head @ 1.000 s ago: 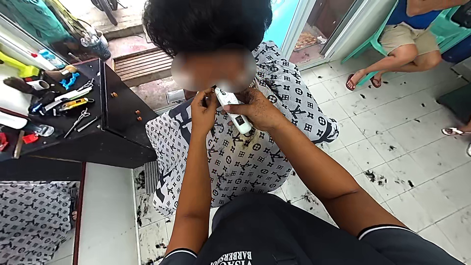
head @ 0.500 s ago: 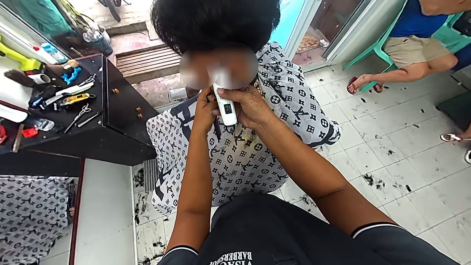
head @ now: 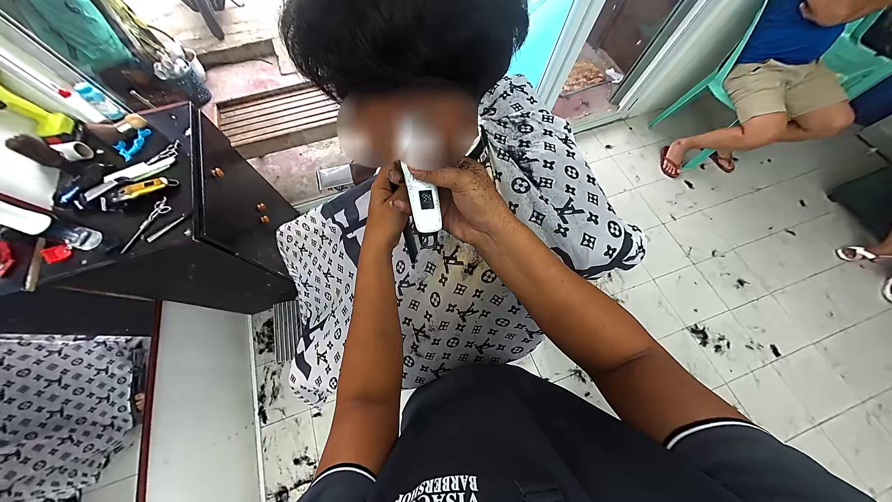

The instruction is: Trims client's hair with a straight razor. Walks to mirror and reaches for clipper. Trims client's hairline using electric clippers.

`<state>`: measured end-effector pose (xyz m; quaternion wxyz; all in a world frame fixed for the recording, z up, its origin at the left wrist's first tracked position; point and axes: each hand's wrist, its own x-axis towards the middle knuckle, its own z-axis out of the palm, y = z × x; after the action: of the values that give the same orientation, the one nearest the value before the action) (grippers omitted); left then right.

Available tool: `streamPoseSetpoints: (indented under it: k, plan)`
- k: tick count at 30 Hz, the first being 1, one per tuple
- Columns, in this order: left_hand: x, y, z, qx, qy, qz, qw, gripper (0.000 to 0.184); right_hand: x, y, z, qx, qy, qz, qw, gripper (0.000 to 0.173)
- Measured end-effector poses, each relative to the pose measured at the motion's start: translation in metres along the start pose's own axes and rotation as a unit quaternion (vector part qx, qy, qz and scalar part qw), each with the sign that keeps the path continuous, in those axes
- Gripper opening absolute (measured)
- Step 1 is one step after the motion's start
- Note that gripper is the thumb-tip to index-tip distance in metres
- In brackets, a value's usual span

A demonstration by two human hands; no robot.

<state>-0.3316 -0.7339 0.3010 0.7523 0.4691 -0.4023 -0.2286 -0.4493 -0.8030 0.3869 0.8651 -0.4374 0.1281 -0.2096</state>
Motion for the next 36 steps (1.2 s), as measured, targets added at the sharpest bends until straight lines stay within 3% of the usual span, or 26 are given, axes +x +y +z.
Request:
streamPoseSetpoints:
  k: [9, 11, 15, 21, 24, 29, 32, 36]
  plan:
    - [0.0, 0.002, 0.002, 0.022, 0.016, -0.013, 1.0, 0.024, -0.002, -0.002, 0.003, -0.006, 0.001, -0.023, 1.0, 0.029]
    - [0.001, -0.002, -0.003, 0.014, 0.002, -0.011, 1.0, 0.029, -0.003, 0.001, 0.001, -0.02, 0.0, -0.016, 1.0, 0.033]
    - [0.003, -0.007, -0.009, 0.014, -0.023, -0.013, 1.0, 0.049, -0.001, 0.003, -0.009, -0.005, 0.016, 0.069, 0.998, 0.024]
    - [0.004, -0.007, -0.007, 0.003, -0.019, -0.011, 1.0, 0.038, -0.002, -0.005, -0.004, -0.011, 0.016, 0.047, 0.999, 0.021]
    - [0.004, -0.005, -0.006, 0.006, -0.015, -0.011, 1.0, 0.036, -0.001, -0.005, -0.003, -0.033, 0.002, 0.0, 0.999, 0.028]
    - [0.004, -0.006, -0.008, 0.004, -0.015, -0.011, 1.0, 0.039, 0.0, -0.005, -0.003, -0.009, 0.018, 0.035, 0.999, 0.025]
    - [0.003, -0.004, -0.005, -0.003, -0.008, -0.014, 1.0, 0.031, -0.001, -0.003, -0.001, -0.033, 0.004, -0.018, 0.999, 0.029]
    - [0.004, -0.009, -0.01, 0.009, -0.016, -0.009, 1.0, 0.039, -0.001, -0.002, -0.004, -0.004, 0.018, 0.041, 0.999, 0.023]
